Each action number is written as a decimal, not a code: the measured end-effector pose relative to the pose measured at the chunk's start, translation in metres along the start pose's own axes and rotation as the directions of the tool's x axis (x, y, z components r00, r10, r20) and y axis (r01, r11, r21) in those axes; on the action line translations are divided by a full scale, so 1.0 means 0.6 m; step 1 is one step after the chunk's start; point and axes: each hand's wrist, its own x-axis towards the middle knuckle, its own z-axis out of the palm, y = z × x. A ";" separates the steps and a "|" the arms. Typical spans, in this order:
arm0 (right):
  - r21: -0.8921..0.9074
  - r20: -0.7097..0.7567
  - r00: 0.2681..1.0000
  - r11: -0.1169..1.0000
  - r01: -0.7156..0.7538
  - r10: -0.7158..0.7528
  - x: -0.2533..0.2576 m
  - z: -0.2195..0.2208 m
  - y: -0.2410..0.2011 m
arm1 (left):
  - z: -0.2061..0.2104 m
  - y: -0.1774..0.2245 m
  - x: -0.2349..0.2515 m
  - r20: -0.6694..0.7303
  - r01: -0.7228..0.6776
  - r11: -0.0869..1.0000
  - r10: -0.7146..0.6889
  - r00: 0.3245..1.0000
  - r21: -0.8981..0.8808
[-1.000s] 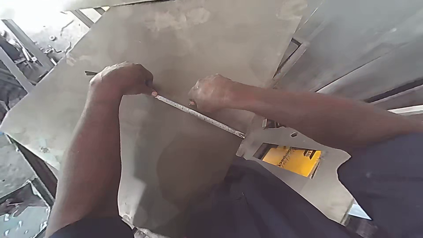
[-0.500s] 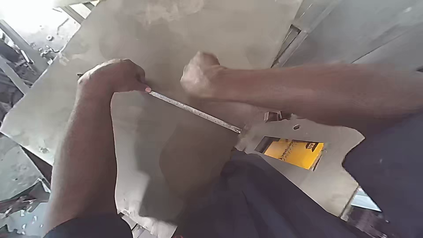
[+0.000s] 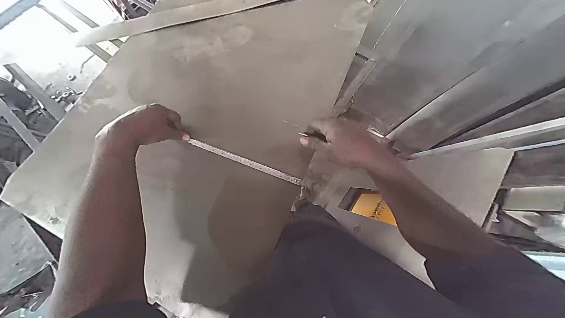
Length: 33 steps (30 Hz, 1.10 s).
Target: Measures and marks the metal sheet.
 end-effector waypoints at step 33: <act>0.606 -0.105 0.994 0.794 0.047 0.022 -0.113 0.139 0.051 | -0.016 -0.116 -0.001 -0.093 -0.088 0.990 0.078 0.993 -0.108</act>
